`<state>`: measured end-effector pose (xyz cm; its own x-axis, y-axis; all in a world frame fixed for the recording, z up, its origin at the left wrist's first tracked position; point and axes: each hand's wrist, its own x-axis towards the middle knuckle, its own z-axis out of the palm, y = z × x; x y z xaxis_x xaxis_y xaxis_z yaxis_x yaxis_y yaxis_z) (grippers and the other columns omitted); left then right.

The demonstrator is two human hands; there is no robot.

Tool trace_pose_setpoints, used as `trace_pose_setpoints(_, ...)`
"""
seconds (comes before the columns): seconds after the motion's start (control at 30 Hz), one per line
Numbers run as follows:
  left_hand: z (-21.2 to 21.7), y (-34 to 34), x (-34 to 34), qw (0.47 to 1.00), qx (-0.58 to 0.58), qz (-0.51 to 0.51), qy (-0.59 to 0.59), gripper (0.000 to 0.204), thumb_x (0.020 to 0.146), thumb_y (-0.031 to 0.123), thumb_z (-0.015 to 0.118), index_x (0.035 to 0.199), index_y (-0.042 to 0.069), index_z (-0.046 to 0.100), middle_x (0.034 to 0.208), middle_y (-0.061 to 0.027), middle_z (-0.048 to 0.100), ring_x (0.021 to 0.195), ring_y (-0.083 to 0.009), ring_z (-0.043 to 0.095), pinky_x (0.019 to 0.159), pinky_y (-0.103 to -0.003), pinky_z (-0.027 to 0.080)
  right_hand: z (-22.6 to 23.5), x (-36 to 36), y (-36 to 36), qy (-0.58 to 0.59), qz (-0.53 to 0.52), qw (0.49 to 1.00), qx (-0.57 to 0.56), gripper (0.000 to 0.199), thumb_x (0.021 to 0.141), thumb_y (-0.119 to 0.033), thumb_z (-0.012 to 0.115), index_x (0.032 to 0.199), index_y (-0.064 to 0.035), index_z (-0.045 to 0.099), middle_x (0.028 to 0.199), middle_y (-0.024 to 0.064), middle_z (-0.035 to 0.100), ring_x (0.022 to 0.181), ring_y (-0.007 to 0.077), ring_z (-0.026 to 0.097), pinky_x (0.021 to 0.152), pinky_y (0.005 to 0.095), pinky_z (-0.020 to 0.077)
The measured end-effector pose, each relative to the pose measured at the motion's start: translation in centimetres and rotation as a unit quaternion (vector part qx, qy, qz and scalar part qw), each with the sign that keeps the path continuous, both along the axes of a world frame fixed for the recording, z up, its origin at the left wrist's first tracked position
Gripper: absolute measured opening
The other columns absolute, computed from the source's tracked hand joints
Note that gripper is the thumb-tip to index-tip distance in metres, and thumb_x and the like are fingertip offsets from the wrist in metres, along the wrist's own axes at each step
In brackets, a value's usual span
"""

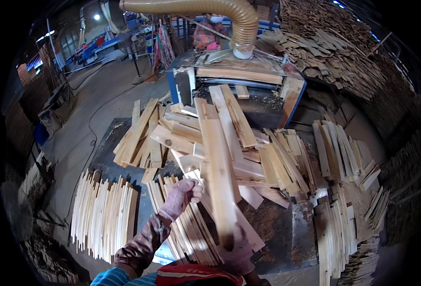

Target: The person repeatedly picks up thin wooden planks from a pile, briefly inspects them, and places them into a neat stack. The task involves continuous sorting and stacking of the planks by hand.

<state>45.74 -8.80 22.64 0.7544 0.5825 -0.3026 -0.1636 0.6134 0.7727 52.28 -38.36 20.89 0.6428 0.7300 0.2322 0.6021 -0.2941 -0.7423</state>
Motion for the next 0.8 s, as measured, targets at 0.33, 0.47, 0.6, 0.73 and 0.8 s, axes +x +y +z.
trace_pose_setpoints(0.33, -4.1, -0.4, 3.0, 0.99, 0.06, -0.068, 0.105, 0.035, 0.097, 0.032, 0.068, 0.119, 0.005, 0.067, 0.096, -0.008, 0.073, 0.081, -0.0189, 0.07, 0.07, -0.033, 0.059, 7.8, 36.7, -4.1, -0.395, -0.401, 0.799, -0.21, 0.049, 0.097, -0.032, 0.059, 0.139, -0.0068, 0.053, 0.14, 0.02, 0.052, 0.124, 0.036, 0.056, 0.104, 0.0448, 0.0483)
trace_pose_setpoints(0.47, -2.3, -1.0, 6.3, 0.979, -0.065, -0.156, 0.114, 0.055, 0.097, 0.043, 0.067, 0.136, 0.006, 0.056, 0.111, -0.0068, 0.068, 0.093, -0.0174, 0.068, 0.074, -0.033, 0.059, 4.8, 31.6, 4.9, -0.084, -0.009, 0.976, -0.199, 0.063, 0.092, -0.032, 0.065, 0.145, -0.0051, 0.046, 0.144, 0.0229, 0.049, 0.132, 0.0367, 0.049, 0.111, 0.0449, 0.0409)
trace_pose_setpoints(0.6, -5.9, -0.2, 8.5, 0.984, -0.091, -0.114, 0.104, 0.059, 0.097, 0.045, 0.065, 0.14, 0.006, 0.052, 0.107, -0.0044, 0.066, 0.092, -0.0158, 0.066, 0.08, -0.037, 0.059, 2.6, 15.1, 16.2, 0.116, 0.119, 0.975, -0.151, 0.086, 0.084, -0.035, 0.075, 0.151, 0.0018, 0.036, 0.15, 0.0256, 0.046, 0.144, 0.033, 0.038, 0.117, 0.0412, 0.0342)
trace_pose_setpoints(0.73, -3.4, -0.7, 8.2, 0.988, -0.062, -0.114, 0.085, 0.062, 0.097, 0.04, 0.066, 0.141, 0.0, 0.048, 0.093, -0.0036, 0.062, 0.071, -0.0157, 0.061, 0.084, -0.041, 0.062, 0.5, 14.3, 15.2, 0.23, 0.075, 0.97, -0.012, 0.076, 0.085, -0.026, 0.072, 0.147, 0.005, 0.041, 0.13, 0.0186, 0.062, 0.12, 0.0302, 0.062, 0.098, 0.0348, 0.0529)
trace_pose_setpoints(0.8, -2.3, -0.5, 6.6, 0.99, -0.074, -0.106, 0.055, 0.068, 0.097, 0.038, 0.066, 0.145, -0.005, 0.042, 0.097, -0.0078, 0.064, 0.073, -0.0197, 0.066, 0.083, -0.044, 0.063, 0.3, 16.3, 12.6, 0.56, 0.129, 0.809, 0.122, 0.072, 0.084, -0.025, 0.07, 0.144, 0.0036, 0.044, 0.129, 0.0178, 0.061, 0.117, 0.0324, 0.064, 0.099, 0.0393, 0.054)
